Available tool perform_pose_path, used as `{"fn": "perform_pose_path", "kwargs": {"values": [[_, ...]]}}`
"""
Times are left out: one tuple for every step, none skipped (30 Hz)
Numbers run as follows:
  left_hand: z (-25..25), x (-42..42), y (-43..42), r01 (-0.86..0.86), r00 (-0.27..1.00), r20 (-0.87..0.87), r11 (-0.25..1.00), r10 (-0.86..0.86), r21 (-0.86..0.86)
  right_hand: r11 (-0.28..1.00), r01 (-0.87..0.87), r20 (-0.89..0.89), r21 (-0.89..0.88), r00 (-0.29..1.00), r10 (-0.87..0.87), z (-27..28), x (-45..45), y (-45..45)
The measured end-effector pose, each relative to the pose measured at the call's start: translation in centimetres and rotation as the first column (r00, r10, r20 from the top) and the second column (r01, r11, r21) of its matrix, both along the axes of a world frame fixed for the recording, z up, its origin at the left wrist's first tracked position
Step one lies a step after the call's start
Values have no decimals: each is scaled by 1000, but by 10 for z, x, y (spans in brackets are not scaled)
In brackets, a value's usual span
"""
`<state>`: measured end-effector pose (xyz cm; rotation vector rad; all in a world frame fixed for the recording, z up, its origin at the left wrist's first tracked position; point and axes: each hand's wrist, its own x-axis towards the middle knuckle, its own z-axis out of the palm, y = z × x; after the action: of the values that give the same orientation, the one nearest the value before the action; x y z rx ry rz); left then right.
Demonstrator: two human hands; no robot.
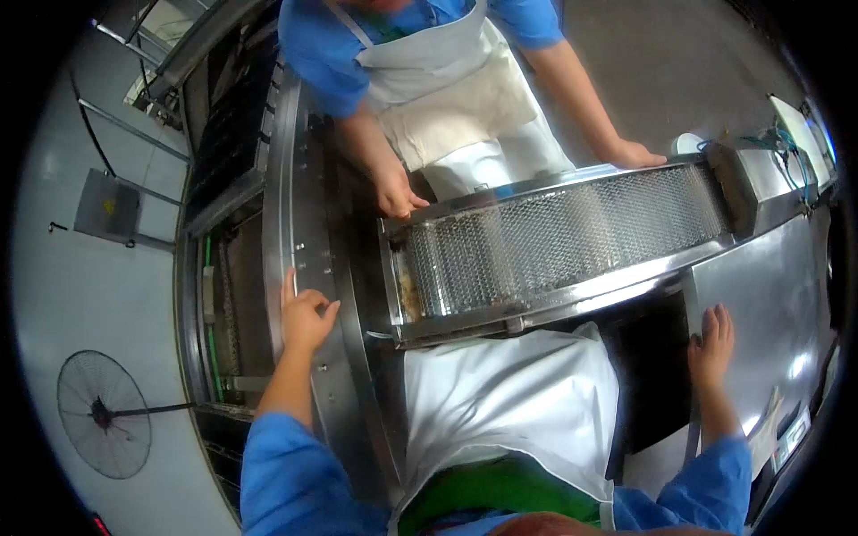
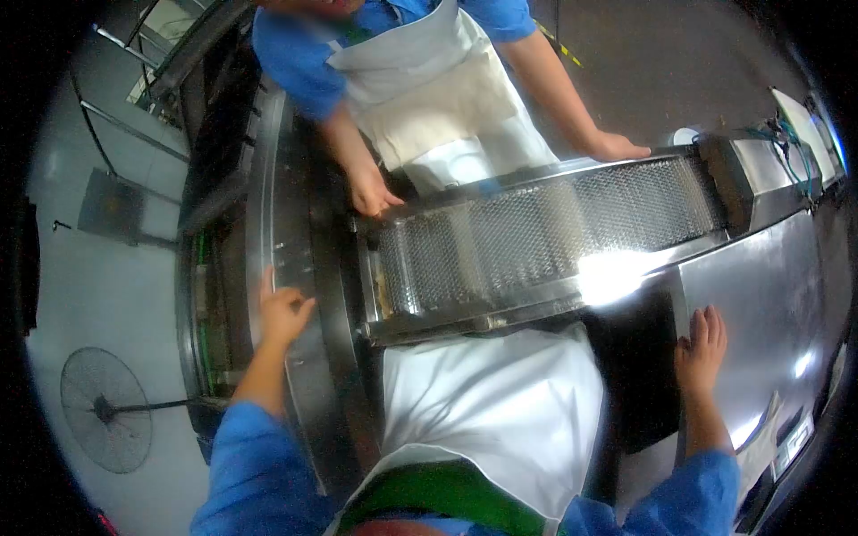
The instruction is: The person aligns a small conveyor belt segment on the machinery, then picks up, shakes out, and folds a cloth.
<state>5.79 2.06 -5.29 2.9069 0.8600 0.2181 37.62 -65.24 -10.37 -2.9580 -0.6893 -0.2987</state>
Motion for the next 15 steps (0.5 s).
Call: {"fn": "perform_pose_path", "kwargs": {"values": [[1, 2, 1, -8, 1000, -16, 1000, 8, -13, 1000, -2, 6, 2, 1000, 2, 2, -3, 2], [-1, 2, 2, -13, 1000, -7, 1000, 13, -11, 1000, 0, -9, -6, 1000, 0, 8, -4, 4], [-1, 1, 2, -18, 1000, 4, 999, 18, -49, 1000, -1, -28, -13, 1000, 0, 11, -4, 6], [-1, 0, 3, -20, 1000, 14, 996, 21, -86, 1000, 18, -38, -9, 999, -18, 8, -3, 6], [-1, 0, 4, -24, 999, 19, 997, 26, -80, 1000, 13, -33, -3, 999, -13, 4, -1, 4], [-1, 0, 2, -23, 999, 20, 998, 25, -65, 1000, 0, -25, -7, 1000, 0, 1, 0, 0], [-1, 0, 1, -22, 1000, 21, 998, 23, -52, 1000, -13, -17, -13, 1000, 13, 0, 1, -2], [0, 1, 2, -32, 999, 16, 997, 33, -74, 1000, -15, -16, -13, 1000, 15, 0, 1, -2], [1, 2, 1, -34, 999, 17, 997, 35, -75, 1000, -9, -19, -16, 1000, 9, 1, 0, -2], [5, 4, -1, -20, 1000, 19, 999, 21, -48, 1000, -3, -23, -19, 1000, 3, 1, 0, -1], [7, 4, -3, -9, 1000, 20, 1000, 9, -24, 1000, -8, -25, -22, 1000, 7, 3, -1, 0], [4, 2, -2, -12, 1000, 22, 1000, 12, -25, 1000, -7, -22, -27, 1000, 7, 3, -1, 0], [2, 1, 1, -10, 999, 32, 998, 12, -62, 1000, -5, -17, -30, 1000, 4, 3, 0, 1], [0, 0, 3, -6, 999, 38, 995, 10, -99, 1000, -4, -17, -30, 1000, 4, 4, 1, 2], [-1, -2, 3, -5, 999, 37, 995, 9, -100, 1000, -11, -21, -28, 1000, 10, 4, 1, 2]]}}
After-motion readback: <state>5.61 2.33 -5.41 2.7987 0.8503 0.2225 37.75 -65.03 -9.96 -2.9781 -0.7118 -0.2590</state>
